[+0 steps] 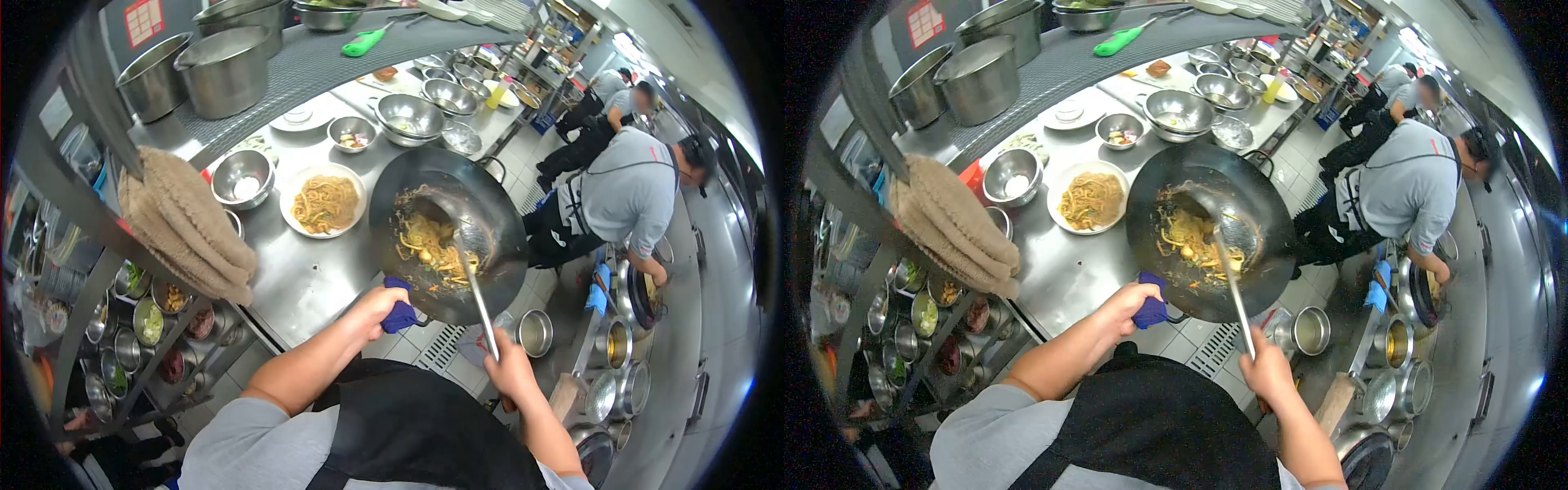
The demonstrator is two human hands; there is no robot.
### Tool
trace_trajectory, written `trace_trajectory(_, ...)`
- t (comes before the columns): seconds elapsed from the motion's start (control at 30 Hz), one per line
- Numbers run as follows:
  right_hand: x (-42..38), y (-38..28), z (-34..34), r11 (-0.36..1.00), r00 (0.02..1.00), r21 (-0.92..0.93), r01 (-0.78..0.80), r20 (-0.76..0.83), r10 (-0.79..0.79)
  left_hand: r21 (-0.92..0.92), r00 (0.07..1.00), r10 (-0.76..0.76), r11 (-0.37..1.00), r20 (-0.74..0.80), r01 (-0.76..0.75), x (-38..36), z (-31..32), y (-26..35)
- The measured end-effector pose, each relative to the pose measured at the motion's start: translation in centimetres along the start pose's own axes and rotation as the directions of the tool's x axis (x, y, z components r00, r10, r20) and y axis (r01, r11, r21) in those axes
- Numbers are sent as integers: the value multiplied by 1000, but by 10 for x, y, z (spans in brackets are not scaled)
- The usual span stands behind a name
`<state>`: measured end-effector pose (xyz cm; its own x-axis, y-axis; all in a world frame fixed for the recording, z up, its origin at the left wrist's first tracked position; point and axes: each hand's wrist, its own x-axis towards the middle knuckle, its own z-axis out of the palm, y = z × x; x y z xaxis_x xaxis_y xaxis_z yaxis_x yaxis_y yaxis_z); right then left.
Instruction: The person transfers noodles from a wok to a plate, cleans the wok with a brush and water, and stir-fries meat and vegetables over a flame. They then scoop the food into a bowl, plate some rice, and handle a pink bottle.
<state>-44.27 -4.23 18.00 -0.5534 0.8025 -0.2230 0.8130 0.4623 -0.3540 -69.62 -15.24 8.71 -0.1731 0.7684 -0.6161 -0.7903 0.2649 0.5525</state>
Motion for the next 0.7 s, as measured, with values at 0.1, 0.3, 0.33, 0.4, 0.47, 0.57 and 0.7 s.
trace_trajectory(0.1, -30, 7, -27, 993, 984, 93, 74, 152, -88, -6, 999, 20, 1000, -26, -20, 14, -4, -10)
trace_trajectory(0.3, -22, 55, -38, 966, 988, 211, -147, -24, 155, 36, 974, 209, 978, -90, -207, 9, 20, -31)
trace_trajectory(0.33, -24, 58, -36, 939, 983, 292, -184, 55, 175, 106, 955, 276, 958, -105, -266, 12, 25, -37)
trace_trajectory(0.4, -26, 42, -32, 805, 932, 477, -352, 254, 257, 111, 942, 322, 944, -94, -312, 21, 36, -50)
trace_trajectory(0.47, -27, 10, -30, 495, 803, 643, -584, 547, 238, 206, 927, 370, 913, -62, -351, 43, 35, -65)
trace_trajectory(0.57, -31, -29, -40, 260, 767, 730, -632, 637, 76, 377, 888, 428, 860, -169, -343, 44, 46, -61)
trace_trajectory(0.7, -32, -11, -49, 65, 760, 769, -636, 639, -116, 402, 905, 405, 856, -128, -325, 78, 17, -82)
